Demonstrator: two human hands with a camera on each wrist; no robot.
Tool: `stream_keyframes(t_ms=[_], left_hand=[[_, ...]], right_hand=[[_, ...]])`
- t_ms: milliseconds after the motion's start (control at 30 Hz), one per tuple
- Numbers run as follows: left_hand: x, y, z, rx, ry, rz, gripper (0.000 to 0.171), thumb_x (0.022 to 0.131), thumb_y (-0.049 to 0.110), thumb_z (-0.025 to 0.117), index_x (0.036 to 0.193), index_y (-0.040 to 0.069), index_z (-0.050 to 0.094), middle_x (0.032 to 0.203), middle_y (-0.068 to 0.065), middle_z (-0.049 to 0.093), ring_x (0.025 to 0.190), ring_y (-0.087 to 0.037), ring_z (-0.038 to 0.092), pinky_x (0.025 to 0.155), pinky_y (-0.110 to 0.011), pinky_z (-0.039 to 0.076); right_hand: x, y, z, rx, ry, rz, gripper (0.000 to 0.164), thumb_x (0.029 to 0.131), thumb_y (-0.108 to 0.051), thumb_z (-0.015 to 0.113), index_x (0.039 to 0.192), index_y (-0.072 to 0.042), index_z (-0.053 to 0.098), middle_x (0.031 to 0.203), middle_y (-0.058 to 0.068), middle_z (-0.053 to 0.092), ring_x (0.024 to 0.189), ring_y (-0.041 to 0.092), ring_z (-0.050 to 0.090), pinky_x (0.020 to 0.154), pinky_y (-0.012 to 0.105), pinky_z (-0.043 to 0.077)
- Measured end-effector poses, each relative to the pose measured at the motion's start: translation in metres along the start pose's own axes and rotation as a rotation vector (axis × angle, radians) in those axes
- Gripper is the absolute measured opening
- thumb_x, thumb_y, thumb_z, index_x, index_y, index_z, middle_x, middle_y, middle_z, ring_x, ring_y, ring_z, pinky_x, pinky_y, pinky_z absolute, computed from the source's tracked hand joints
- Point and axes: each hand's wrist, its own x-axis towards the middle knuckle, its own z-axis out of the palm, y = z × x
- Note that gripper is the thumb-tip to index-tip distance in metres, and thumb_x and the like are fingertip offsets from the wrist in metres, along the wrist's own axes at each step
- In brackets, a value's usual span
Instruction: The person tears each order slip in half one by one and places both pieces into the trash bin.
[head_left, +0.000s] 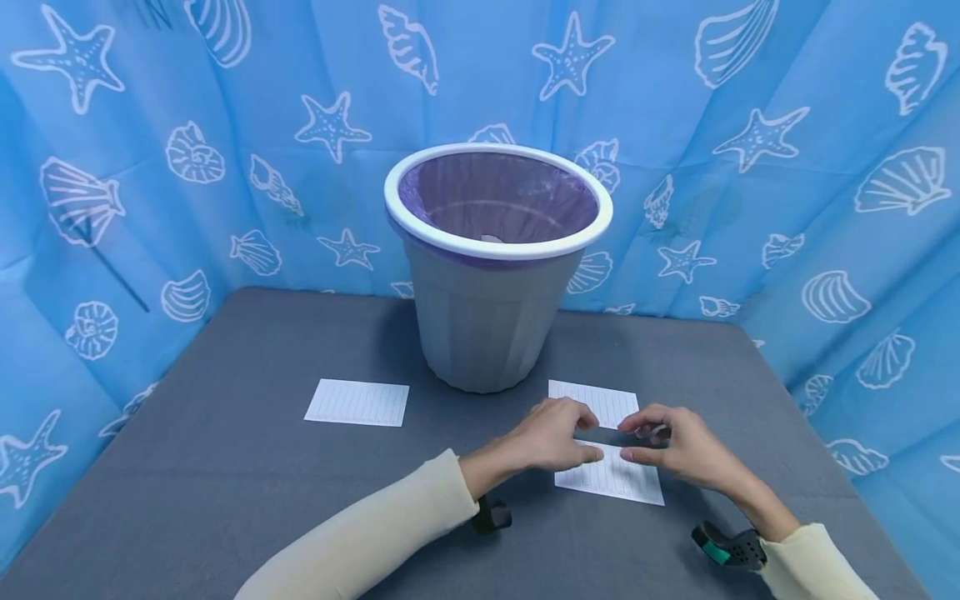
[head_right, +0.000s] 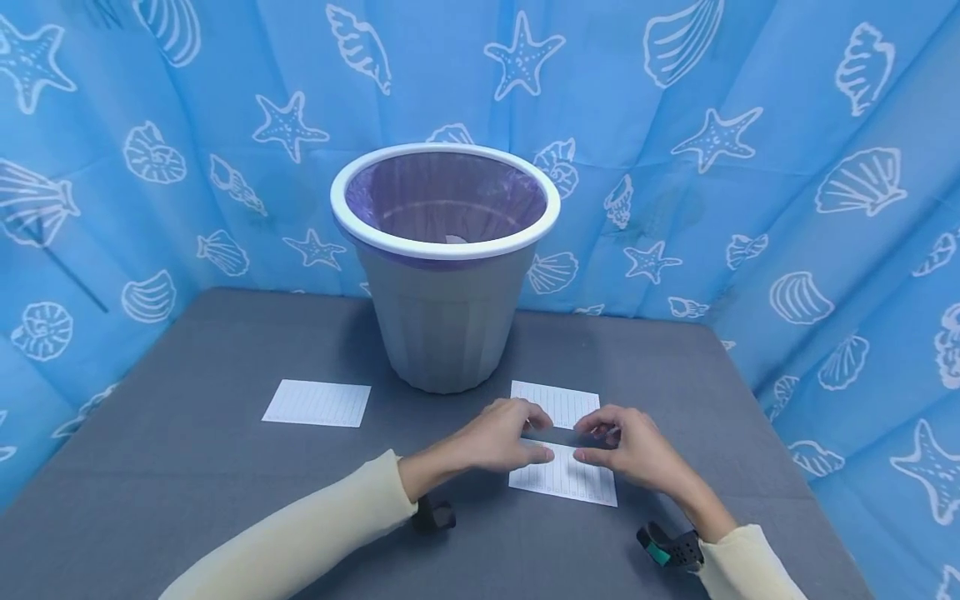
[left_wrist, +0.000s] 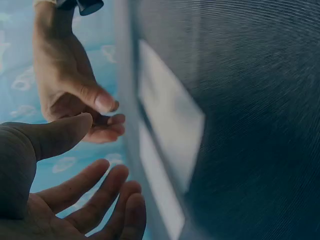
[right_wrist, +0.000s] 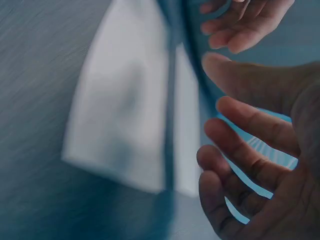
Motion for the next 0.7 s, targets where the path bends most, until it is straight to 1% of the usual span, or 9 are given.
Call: stream_keyframes(t_ms=[100, 200, 300, 433, 567, 633, 700], left_hand=[[0.004, -0.004, 0.013, 0.066, 0.006, -0.022, 0.04, 0.09, 0.029, 0.08, 0.123, 0.008, 0.072, 0.115, 0.0, 0.069, 0.107, -0.008, 0.062, 0.091, -0.025, 0.049], [0.005, -0.008, 0.022, 0.13, 0.01, -0.029, 0.042, 0.088, 0.03, 0.082, 0.122, 0.008, 0.073, 0.113, 0.0, 0.069, 0.106, -0.01, 0.062, 0.09, -0.025, 0.049], [0.007, -0.01, 0.027, 0.193, 0.017, -0.024, 0.04, 0.086, 0.029, 0.083, 0.119, 0.009, 0.074, 0.107, 0.001, 0.067, 0.099, -0.01, 0.06, 0.083, -0.024, 0.049], [0.008, -0.013, 0.031, 0.24, 0.021, -0.008, 0.032, 0.082, 0.025, 0.085, 0.109, 0.01, 0.077, 0.096, 0.003, 0.063, 0.086, -0.008, 0.054, 0.072, -0.022, 0.044], [0.01, -0.017, 0.033, 0.225, 0.035, -0.003, 0.025, 0.076, 0.022, 0.088, 0.096, 0.014, 0.076, 0.086, 0.008, 0.06, 0.08, -0.006, 0.048, 0.073, -0.021, 0.039], [0.01, -0.02, 0.032, 0.18, 0.043, -0.006, 0.02, 0.076, 0.015, 0.086, 0.091, 0.015, 0.073, 0.081, 0.009, 0.057, 0.077, -0.004, 0.047, 0.071, -0.02, 0.037], [0.008, -0.022, 0.03, 0.096, 0.053, -0.011, 0.016, 0.079, 0.009, 0.081, 0.086, 0.016, 0.069, 0.076, 0.009, 0.055, 0.07, -0.004, 0.047, 0.066, -0.02, 0.038]], right_hand=[[-0.005, 0.011, 0.01, -0.069, -0.005, 0.036, 0.039, 0.077, -0.026, 0.09, 0.108, -0.008, 0.074, 0.099, -0.002, 0.063, 0.084, 0.014, 0.055, 0.069, 0.029, 0.049], [-0.008, 0.016, 0.016, -0.111, -0.011, 0.044, 0.045, 0.074, -0.031, 0.092, 0.109, -0.009, 0.075, 0.1, -0.002, 0.059, 0.085, 0.014, 0.05, 0.067, 0.028, 0.041], [-0.008, 0.017, 0.018, -0.103, -0.03, 0.035, 0.046, 0.074, -0.03, 0.092, 0.109, -0.009, 0.073, 0.096, -0.002, 0.057, 0.083, 0.013, 0.049, 0.067, 0.028, 0.04], [-0.006, 0.016, 0.02, -0.062, -0.066, 0.013, 0.038, 0.075, -0.026, 0.092, 0.102, -0.009, 0.071, 0.089, -0.003, 0.056, 0.078, 0.009, 0.05, 0.066, 0.027, 0.042], [-0.004, 0.014, 0.021, -0.033, -0.09, -0.006, 0.025, 0.081, -0.022, 0.088, 0.095, -0.013, 0.07, 0.087, -0.006, 0.059, 0.076, 0.005, 0.051, 0.066, 0.026, 0.043], [-0.002, 0.012, 0.021, -0.002, -0.091, -0.008, 0.017, 0.086, -0.019, 0.083, 0.093, -0.013, 0.069, 0.086, -0.006, 0.062, 0.075, 0.004, 0.053, 0.064, 0.026, 0.044], [0.0, 0.01, 0.021, 0.044, -0.096, -0.004, 0.01, 0.091, -0.016, 0.078, 0.092, -0.012, 0.069, 0.086, -0.005, 0.064, 0.074, 0.006, 0.054, 0.063, 0.026, 0.045]])
